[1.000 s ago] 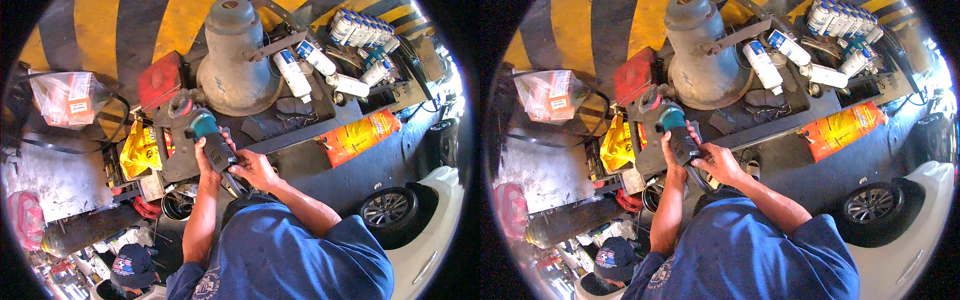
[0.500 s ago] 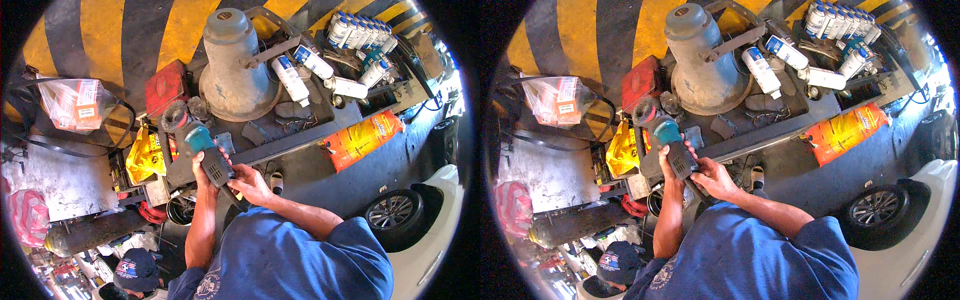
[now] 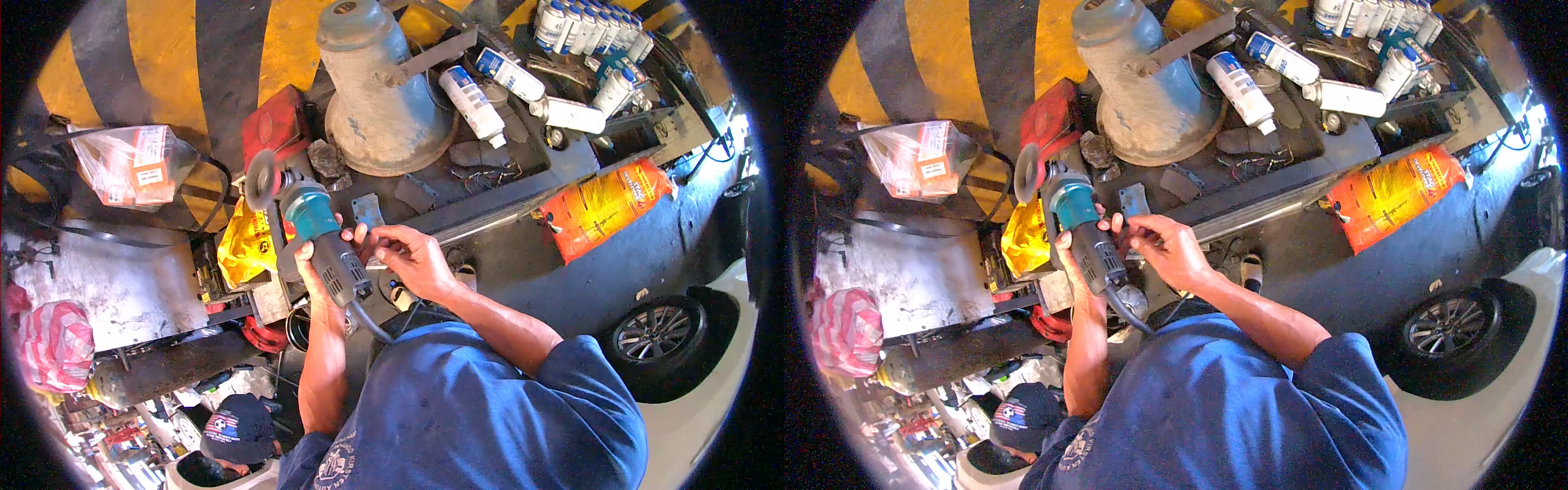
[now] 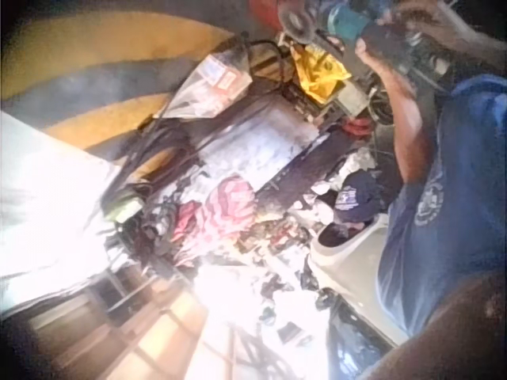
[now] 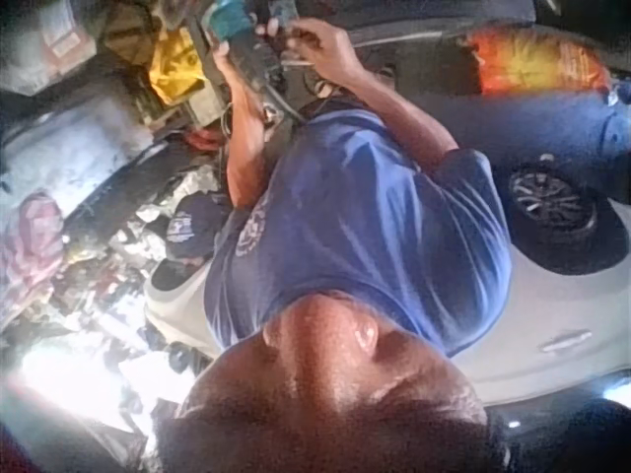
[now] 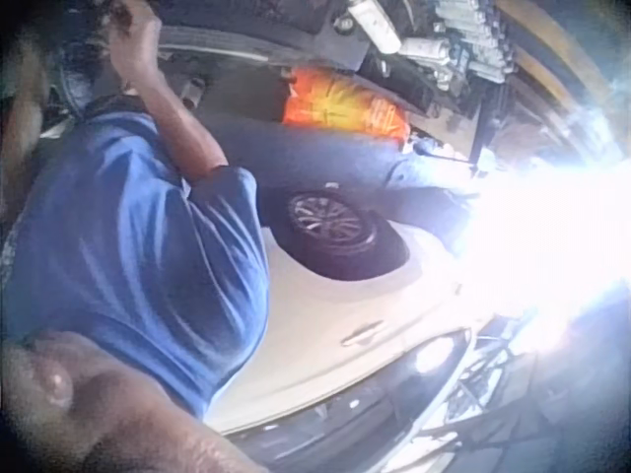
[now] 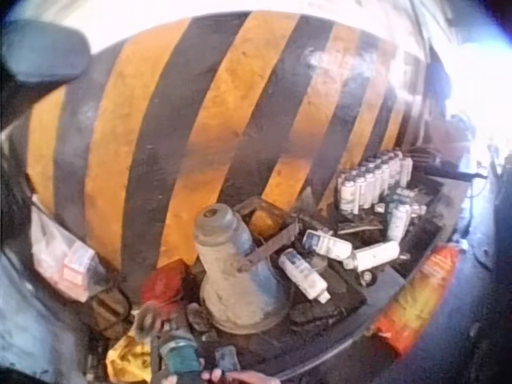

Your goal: Using an angle grinder to smooth or shape a metal component on a workbench.

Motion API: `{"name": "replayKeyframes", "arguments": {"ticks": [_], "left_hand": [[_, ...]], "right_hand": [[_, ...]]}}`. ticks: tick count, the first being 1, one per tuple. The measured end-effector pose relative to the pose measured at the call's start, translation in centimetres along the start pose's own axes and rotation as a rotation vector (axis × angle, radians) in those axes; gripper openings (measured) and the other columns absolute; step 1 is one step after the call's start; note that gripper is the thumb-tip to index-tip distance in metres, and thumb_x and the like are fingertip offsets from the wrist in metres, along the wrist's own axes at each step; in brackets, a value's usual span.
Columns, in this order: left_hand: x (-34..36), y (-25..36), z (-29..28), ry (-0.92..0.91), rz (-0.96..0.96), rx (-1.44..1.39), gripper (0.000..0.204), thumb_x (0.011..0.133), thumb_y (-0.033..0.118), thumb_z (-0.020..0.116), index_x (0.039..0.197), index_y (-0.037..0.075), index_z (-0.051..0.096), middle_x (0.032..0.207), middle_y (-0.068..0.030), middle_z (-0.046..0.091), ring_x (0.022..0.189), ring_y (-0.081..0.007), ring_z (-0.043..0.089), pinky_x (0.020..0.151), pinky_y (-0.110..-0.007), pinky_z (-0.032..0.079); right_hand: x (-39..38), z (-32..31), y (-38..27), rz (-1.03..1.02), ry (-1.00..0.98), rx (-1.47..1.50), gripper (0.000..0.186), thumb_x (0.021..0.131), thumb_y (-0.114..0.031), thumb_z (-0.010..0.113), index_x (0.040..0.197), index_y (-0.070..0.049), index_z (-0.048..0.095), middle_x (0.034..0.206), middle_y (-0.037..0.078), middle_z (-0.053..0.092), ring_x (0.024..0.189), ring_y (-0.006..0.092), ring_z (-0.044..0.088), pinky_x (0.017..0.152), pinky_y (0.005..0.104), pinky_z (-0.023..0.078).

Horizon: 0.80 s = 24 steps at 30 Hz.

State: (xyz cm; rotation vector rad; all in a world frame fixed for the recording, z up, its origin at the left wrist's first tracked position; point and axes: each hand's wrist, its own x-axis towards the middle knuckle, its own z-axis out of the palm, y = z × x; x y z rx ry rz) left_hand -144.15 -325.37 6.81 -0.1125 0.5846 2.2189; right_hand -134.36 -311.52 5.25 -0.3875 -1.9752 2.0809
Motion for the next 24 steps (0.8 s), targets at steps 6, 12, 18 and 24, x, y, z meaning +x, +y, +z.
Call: {"name": "replayKeyframes", "arguments": {"ticks": [6,12,18,24], "left_hand": [[-0.1,-1.0,-0.5,-0.043,0.007,-0.002,0.066,0.069,0.039,0.066,0.120,0.004,0.042,0.093,-0.0112,0.056,0.114,-0.0310,0.049,0.101,-0.044,0.035],[-0.1,-1.9,-0.3,-0.016,0.035,-0.018,0.066,0.070,0.039,0.066,0.119,0.002,0.043,0.094,-0.0119,0.056,0.116,-0.0319,0.047,0.103,-0.042,0.033],[0.6,-2.9,0.4,0.002,0.041,0.003,0.062,0.070,0.040,0.066,0.116,0.002,0.046,0.096,-0.0123,0.056,0.119,-0.0331,0.044,0.103,-0.042,0.032],[1.1,-3.3,1.0,0.028,0.034,0.031,0.058,0.069,0.038,0.066,0.111,0.002,0.048,0.095,-0.0138,0.056,0.124,-0.0354,0.039,0.104,-0.043,0.031]], "right_hand": [[-0.7,1.6,1.3,-0.138,0.061,-0.151,0.031,0.074,-0.001,0.066,0.105,-0.002,0.060,0.085,0.011,0.060,0.076,0.0202,0.062,0.065,0.0304,0.049],[-1.4,1.5,1.8,-0.298,0.109,-0.307,0.036,0.069,0.002,0.066,0.103,-0.003,0.055,0.087,0.014,0.057,0.074,0.0292,0.060,0.064,0.0348,0.050],[-1.3,1.1,2.2,-0.382,0.182,-0.301,0.039,0.065,0.004,0.064,0.102,-0.004,0.054,0.091,0.014,0.057,0.082,0.0323,0.059,0.067,0.0389,0.050],[-1.4,0.6,2.2,-0.315,0.069,-0.365,0.047,0.064,0.003,0.061,0.110,-0.004,0.055,0.089,0.014,0.056,0.083,0.0349,0.058,0.069,0.0407,0.049]]}}
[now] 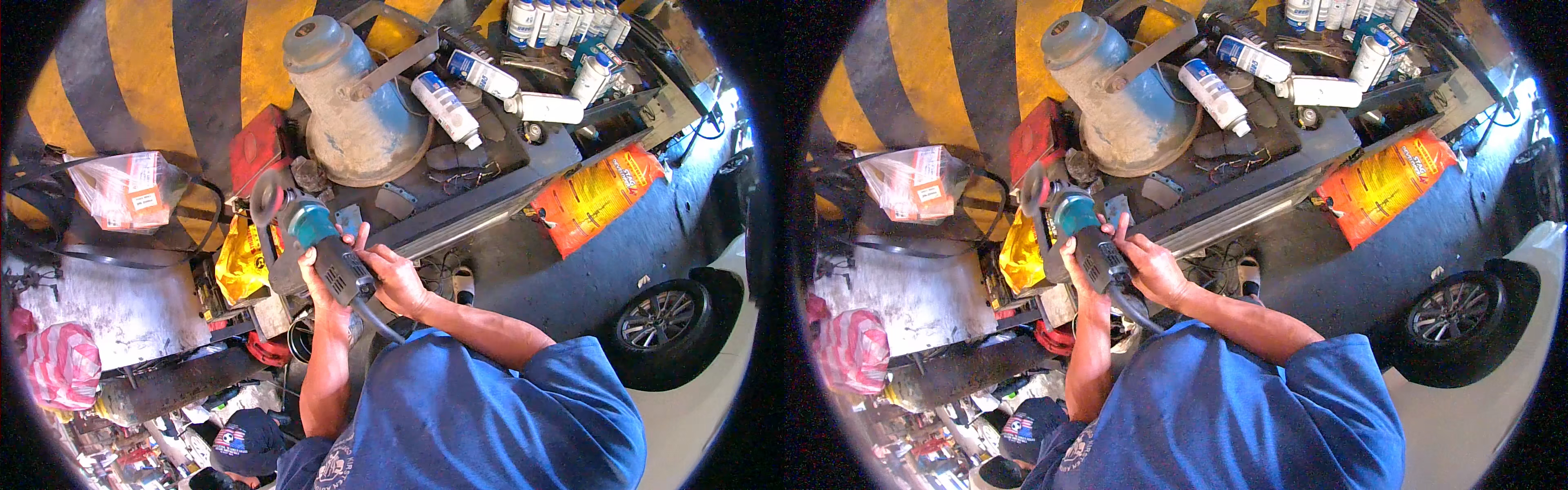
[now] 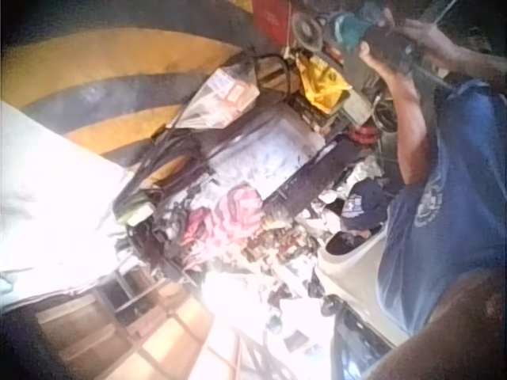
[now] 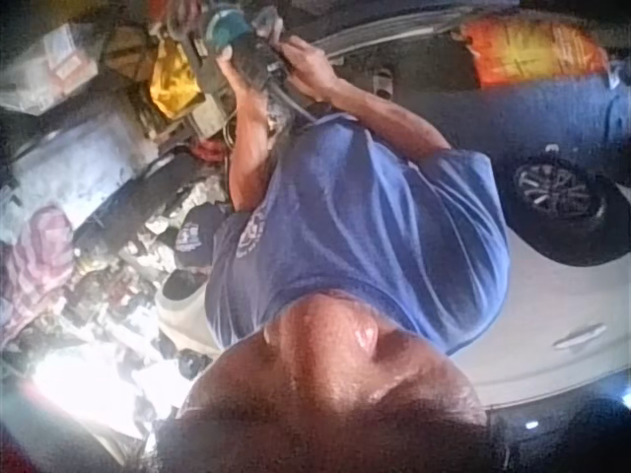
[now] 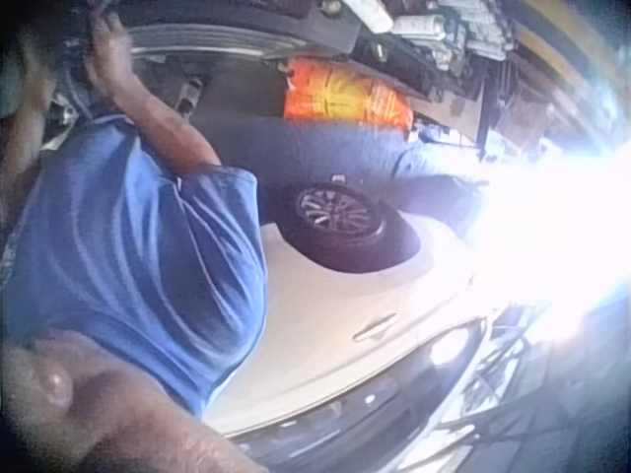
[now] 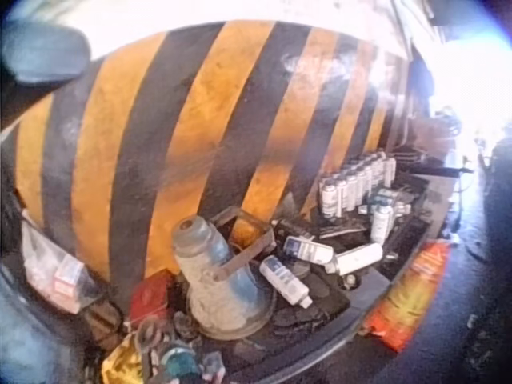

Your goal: Using an angle grinder to smooth or shape a metal component on a workbench.

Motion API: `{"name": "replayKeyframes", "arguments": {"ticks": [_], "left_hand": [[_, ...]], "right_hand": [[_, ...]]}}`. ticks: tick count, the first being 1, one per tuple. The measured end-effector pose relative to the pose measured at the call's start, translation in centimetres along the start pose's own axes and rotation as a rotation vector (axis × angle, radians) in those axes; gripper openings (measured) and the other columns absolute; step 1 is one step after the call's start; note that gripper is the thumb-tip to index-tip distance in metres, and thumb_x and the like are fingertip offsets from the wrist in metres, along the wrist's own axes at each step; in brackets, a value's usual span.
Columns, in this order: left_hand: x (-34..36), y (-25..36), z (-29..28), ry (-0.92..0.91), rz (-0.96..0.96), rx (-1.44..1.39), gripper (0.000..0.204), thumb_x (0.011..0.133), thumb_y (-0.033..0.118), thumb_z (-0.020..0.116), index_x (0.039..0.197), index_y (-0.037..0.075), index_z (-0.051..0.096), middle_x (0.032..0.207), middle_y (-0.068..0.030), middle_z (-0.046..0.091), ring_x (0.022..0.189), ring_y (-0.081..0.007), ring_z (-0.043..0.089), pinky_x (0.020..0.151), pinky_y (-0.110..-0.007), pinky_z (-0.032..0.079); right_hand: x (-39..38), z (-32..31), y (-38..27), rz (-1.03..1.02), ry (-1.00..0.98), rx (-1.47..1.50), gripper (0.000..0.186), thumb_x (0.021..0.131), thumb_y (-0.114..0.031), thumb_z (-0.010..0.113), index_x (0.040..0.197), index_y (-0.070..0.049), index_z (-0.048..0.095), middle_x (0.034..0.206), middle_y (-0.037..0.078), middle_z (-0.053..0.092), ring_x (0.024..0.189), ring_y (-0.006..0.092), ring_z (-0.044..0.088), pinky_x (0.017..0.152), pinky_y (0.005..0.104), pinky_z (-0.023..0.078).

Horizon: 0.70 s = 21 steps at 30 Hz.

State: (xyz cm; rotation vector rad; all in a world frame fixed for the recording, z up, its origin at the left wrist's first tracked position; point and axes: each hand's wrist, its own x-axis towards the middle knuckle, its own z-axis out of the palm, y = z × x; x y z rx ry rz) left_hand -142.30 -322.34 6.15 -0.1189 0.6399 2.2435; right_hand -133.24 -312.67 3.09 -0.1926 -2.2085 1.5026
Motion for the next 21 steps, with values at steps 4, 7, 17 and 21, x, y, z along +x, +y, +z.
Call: {"name": "replayKeyframes", "arguments": {"ticks": [4,7,17,21], "left_hand": [[0.0,-0.1,0.1,0.009,-0.032,-0.006,0.057,0.070,0.037,0.066,0.109,0.001,0.048,0.093,-0.0144,0.057,0.124,-0.0364,0.037,0.106,-0.043,0.030],[0.1,-0.4,0.2,0.006,-0.037,-0.014,0.055,0.071,0.037,0.065,0.109,0.000,0.049,0.091,-0.0148,0.058,0.125,-0.0369,0.037,0.105,-0.043,0.031],[0.2,0.5,-0.5,0.027,-0.107,0.015,0.053,0.071,0.038,0.063,0.109,0.003,0.051,0.093,-0.0148,0.058,0.121,-0.0375,0.042,0.100,-0.049,0.036],[-0.1,1.3,-1.5,0.072,-0.144,0.100,0.054,0.072,0.039,0.061,0.113,0.005,0.049,0.094,-0.0126,0.058,0.104,-0.0321,0.054,0.087,-0.049,0.046]], "right_hand": [[0.0,-0.1,0.1,-0.029,-0.030,0.027,0.046,0.062,0.000,0.062,0.108,-0.003,0.054,0.085,0.015,0.054,0.079,0.0362,0.057,0.067,0.0427,0.048],[0.0,-0.1,0.5,-0.029,-0.041,0.041,0.046,0.061,-0.001,0.062,0.106,-0.004,0.054,0.082,0.015,0.053,0.079,0.0378,0.055,0.067,0.0442,0.047],[0.5,0.0,2.8,0.541,0.197,0.786,0.015,0.080,0.001,0.057,0.095,0.003,0.060,0.074,0.007,0.062,0.061,0.0137,0.060,0.055,0.0268,0.051],[2.0,-2.8,3.5,0.635,0.367,1.062,0.013,0.079,0.001,0.058,0.091,0.001,0.059,0.078,0.008,0.061,0.058,0.0144,0.059,0.054,0.0265,0.051]]}}
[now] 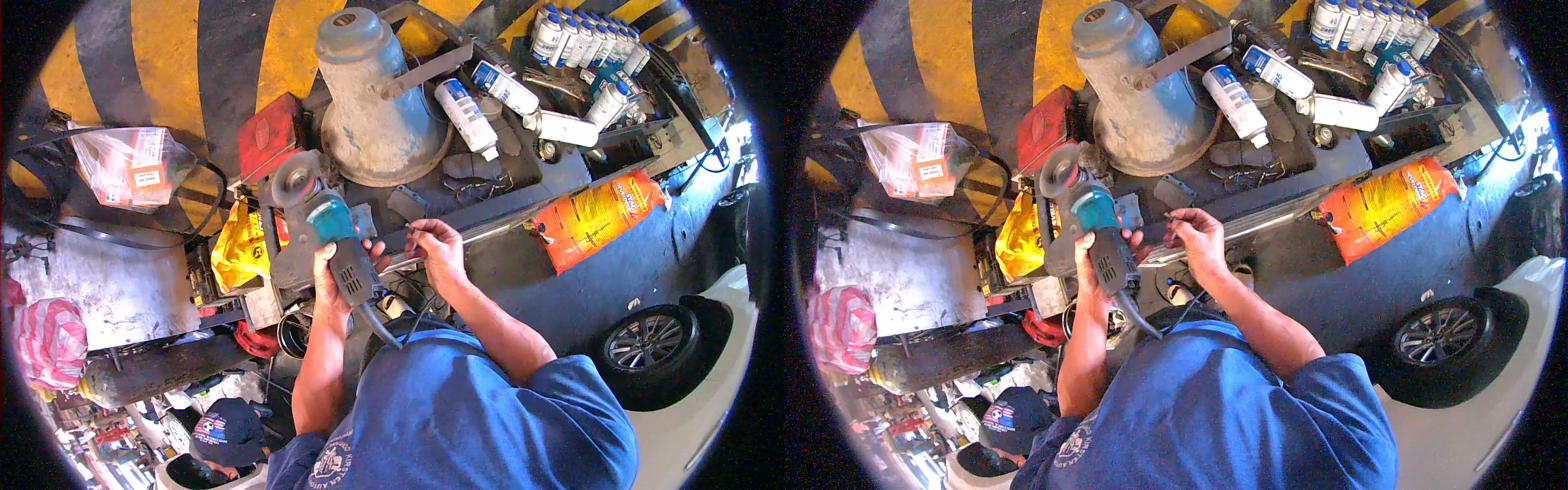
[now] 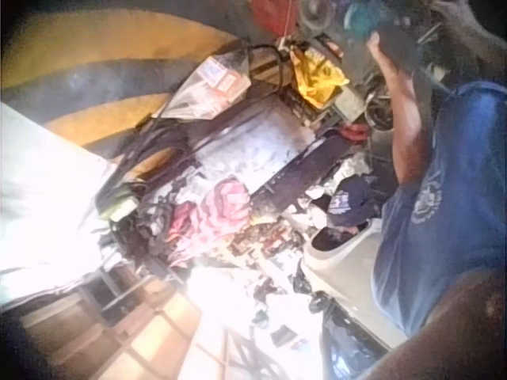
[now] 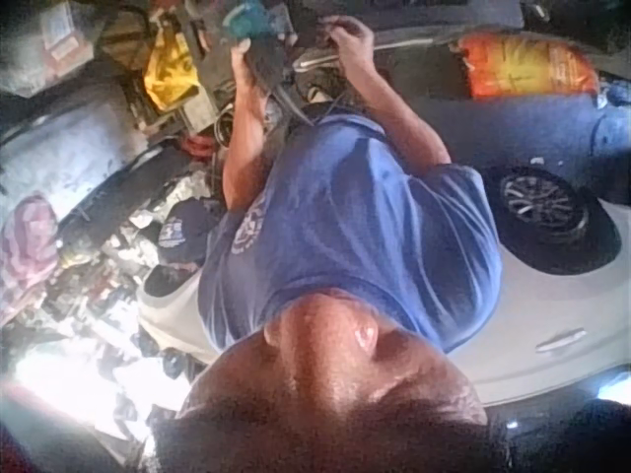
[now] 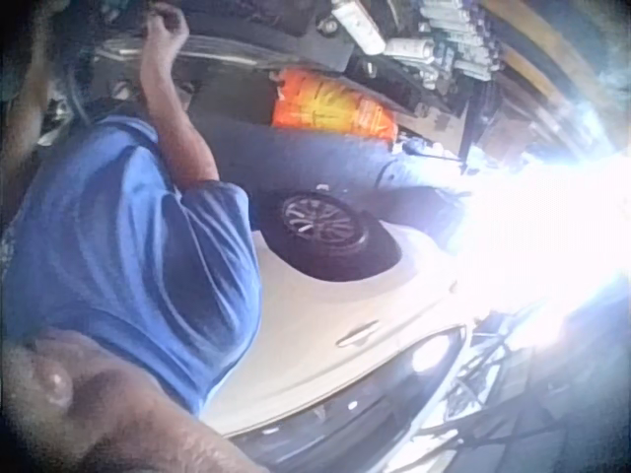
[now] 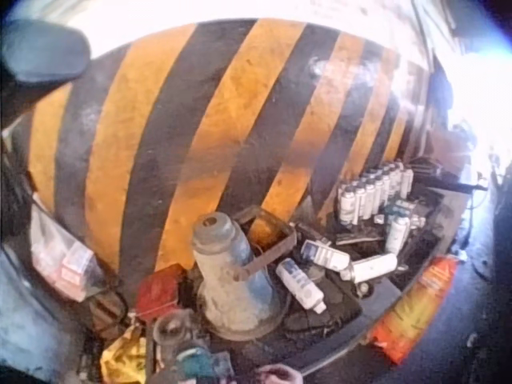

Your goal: Using an angle grinder to smooth or shape a metal component on a workbench.

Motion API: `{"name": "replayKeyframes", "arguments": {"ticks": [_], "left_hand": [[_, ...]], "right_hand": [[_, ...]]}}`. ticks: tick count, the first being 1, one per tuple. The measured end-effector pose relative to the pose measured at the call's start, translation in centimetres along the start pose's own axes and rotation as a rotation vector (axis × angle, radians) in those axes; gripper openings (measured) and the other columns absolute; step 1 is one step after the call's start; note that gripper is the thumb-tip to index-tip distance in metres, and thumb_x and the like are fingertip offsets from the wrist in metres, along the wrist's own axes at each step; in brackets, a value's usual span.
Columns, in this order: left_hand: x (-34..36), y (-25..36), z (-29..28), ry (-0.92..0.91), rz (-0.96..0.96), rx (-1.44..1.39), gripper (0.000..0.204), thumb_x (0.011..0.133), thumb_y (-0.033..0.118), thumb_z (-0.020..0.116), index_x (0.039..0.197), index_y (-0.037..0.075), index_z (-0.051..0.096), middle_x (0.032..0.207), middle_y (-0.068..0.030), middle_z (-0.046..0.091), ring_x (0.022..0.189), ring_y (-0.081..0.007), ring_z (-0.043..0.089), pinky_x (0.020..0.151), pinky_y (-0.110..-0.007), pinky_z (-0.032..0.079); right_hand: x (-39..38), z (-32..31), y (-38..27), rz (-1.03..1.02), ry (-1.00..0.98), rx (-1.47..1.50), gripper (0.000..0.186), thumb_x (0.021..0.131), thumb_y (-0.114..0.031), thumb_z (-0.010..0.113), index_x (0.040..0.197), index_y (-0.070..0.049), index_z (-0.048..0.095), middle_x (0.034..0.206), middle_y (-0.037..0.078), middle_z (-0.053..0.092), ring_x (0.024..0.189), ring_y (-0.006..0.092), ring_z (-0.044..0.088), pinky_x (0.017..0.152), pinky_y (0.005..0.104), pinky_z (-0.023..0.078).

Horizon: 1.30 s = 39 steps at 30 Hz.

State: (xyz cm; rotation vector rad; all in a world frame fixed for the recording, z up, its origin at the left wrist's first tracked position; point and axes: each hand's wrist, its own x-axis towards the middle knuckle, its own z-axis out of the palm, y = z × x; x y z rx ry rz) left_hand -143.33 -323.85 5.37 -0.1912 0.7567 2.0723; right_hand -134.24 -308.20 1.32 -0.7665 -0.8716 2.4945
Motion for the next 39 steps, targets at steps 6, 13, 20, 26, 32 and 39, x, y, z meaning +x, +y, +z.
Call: {"name": "replayKeyframes", "arguments": {"ticks": [6,13,20,26,32,39], "left_hand": [[0.0,-0.1,-2.1,0.070,-0.043,0.121,0.060,0.069,0.039,0.061,0.117,0.006,0.047,0.090,-0.0125,0.058,0.076,-0.0264,0.060,0.069,-0.042,0.052],[-0.1,-0.2,-3.2,0.089,-0.107,0.115,0.056,0.071,0.036,0.061,0.111,-0.001,0.047,0.091,-0.0154,0.059,0.078,-0.0289,0.062,0.070,-0.045,0.053],[0.1,-0.1,-3.4,0.118,-0.177,0.133,0.059,0.069,0.041,0.060,0.109,-0.001,0.050,0.094,-0.0142,0.061,0.079,-0.0280,0.062,0.070,-0.042,0.053],[0.2,0.0,-3.7,0.114,-0.170,0.137,0.057,0.069,0.039,0.061,0.109,-0.001,0.050,0.093,-0.0145,0.061,0.079,-0.0287,0.063,0.071,-0.043,0.053],[0.2,0.1,-3.5,0.089,-0.170,0.102,0.058,0.070,0.037,0.061,0.114,0.002,0.046,0.093,-0.0152,0.061,0.078,-0.0294,0.063,0.070,-0.044,0.054],[0.1,0.2,-3.4,0.130,-0.147,0.090,0.057,0.071,0.036,0.060,0.116,0.004,0.046,0.091,-0.0153,0.061,0.077,-0.0292,0.063,0.069,-0.044,0.054]], "right_hand": [[1.6,2.2,-2.4,-0.034,-0.052,-0.028,0.015,0.081,-0.005,0.062,0.096,-0.002,0.060,0.080,0.005,0.061,0.064,0.0120,0.058,0.055,0.0262,0.050],[5.2,6.8,-2.0,-0.224,-0.168,-0.346,0.014,0.083,-0.005,0.060,0.096,-0.001,0.061,0.078,0.002,0.060,0.065,0.0079,0.056,0.054,0.0241,0.051],[7.4,9.0,-0.3,-0.480,-0.174,-0.666,0.015,0.081,0.002,0.060,0.096,0.002,0.061,0.079,0.004,0.061,0.066,0.0067,0.056,0.056,0.0209,0.048],[7.4,9.6,-0.1,-0.630,-0.191,-0.829,0.014,0.081,0.000,0.062,0.095,0.000,0.063,0.081,0.003,0.061,0.067,0.0056,0.055,0.058,0.0199,0.045],[7.1,10.0,-0.6,-0.735,-0.216,-0.922,0.015,0.079,-0.001,0.064,0.094,-0.002,0.065,0.079,0.004,0.060,0.062,0.0075,0.052,0.057,0.0210,0.044],[7.2,9.7,-0.7,-0.748,-0.168,-1.003,0.016,0.077,-0.002,0.065,0.092,-0.004,0.066,0.077,0.006,0.059,0.058,0.0108,0.052,0.056,0.0220,0.043]]}}
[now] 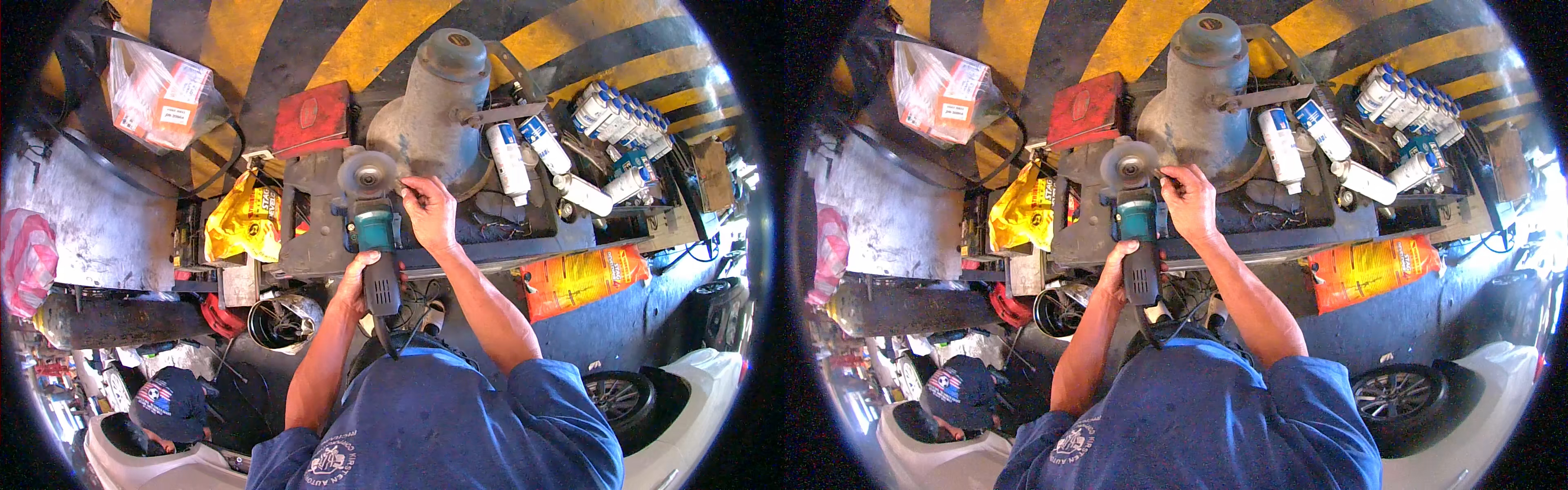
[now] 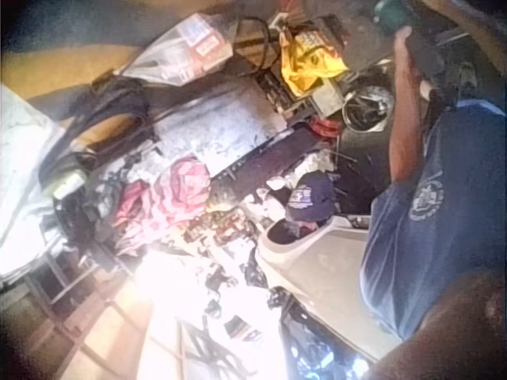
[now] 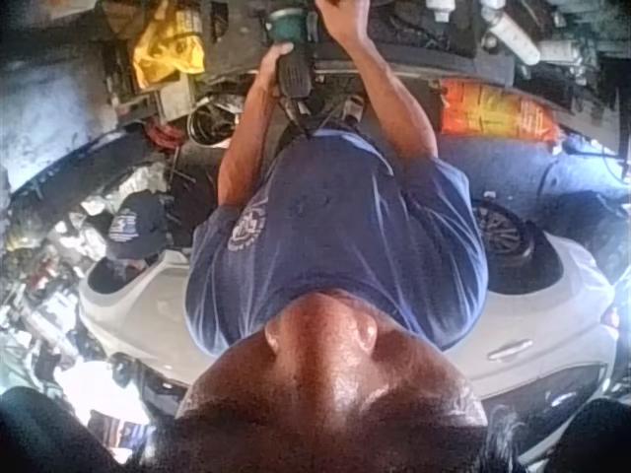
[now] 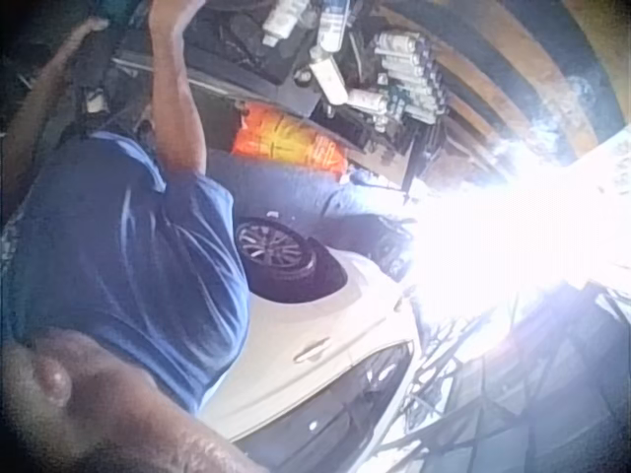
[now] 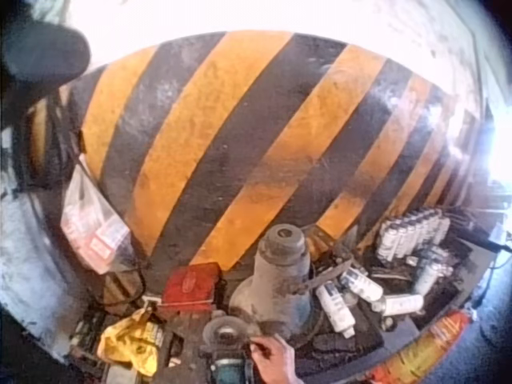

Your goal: Using an angle grinder to smooth or shape a metal component on a workbench.

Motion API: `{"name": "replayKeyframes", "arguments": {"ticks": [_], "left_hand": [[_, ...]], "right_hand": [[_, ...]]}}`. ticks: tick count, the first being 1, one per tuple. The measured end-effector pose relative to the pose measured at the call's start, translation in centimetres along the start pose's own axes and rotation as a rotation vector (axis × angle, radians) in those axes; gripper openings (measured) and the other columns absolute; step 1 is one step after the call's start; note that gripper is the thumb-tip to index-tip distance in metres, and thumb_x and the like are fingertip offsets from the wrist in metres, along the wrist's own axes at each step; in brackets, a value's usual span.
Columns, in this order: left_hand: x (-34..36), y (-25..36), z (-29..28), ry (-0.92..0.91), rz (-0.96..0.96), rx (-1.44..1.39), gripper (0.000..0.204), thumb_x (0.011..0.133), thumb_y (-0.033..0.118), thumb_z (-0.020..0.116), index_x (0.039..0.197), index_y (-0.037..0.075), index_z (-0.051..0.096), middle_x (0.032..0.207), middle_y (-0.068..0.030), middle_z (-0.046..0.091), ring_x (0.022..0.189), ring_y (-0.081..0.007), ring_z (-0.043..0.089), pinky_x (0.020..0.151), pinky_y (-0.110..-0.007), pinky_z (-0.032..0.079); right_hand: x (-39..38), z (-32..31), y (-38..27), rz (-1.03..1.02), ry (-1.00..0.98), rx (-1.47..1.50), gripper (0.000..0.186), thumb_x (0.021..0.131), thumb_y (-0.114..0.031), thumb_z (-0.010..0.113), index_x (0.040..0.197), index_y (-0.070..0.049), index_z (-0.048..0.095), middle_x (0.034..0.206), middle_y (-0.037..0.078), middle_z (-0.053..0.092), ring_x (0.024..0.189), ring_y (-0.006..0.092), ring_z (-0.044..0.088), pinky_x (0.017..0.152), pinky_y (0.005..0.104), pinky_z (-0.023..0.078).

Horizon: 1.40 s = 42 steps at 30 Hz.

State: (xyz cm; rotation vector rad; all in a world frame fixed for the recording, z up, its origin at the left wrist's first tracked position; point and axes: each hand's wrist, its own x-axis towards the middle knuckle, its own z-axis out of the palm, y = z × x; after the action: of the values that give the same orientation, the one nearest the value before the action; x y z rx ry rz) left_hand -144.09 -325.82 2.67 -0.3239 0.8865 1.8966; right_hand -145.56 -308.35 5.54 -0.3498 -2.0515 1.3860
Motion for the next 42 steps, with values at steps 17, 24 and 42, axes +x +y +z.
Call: {"name": "replayKeyframes", "arguments": {"ticks": [17,24,42], "left_hand": [[0.2,0.1,-0.4,-0.066,-0.009,-0.003,0.046,0.075,0.036,0.060,0.102,0.000,0.051,0.091,-0.0150,0.062,0.078,-0.0284,0.064,0.071,-0.041,0.055],[0.3,0.2,-0.4,-0.022,0.000,-0.003,0.059,0.072,0.036,0.061,0.120,0.006,0.045,0.089,-0.0150,0.061,0.074,-0.0284,0.063,0.066,-0.043,0.055],[0.2,0.5,-0.2,-0.040,0.031,-0.013,0.043,0.078,0.035,0.057,0.099,-0.001,0.052,0.090,-0.0159,0.062,0.077,-0.0289,0.064,0.067,-0.043,0.055]], "right_hand": [[0.3,0.4,0.7,-0.104,-0.002,0.025,0.016,0.076,-0.002,0.066,0.091,-0.003,0.066,0.079,0.006,0.061,0.062,0.0117,0.057,0.058,0.0235,0.046],[0.4,0.7,0.6,-0.062,0.002,0.036,0.016,0.075,-0.001,0.066,0.091,-0.004,0.066,0.081,0.007,0.062,0.063,0.0125,0.057,0.058,0.0241,0.046],[0.8,1.0,0.8,-0.070,0.007,0.010,0.016,0.074,-0.002,0.066,0.090,-0.003,0.066,0.079,0.006,0.061,0.062,0.0120,0.055,0.057,0.0240,0.044]]}}
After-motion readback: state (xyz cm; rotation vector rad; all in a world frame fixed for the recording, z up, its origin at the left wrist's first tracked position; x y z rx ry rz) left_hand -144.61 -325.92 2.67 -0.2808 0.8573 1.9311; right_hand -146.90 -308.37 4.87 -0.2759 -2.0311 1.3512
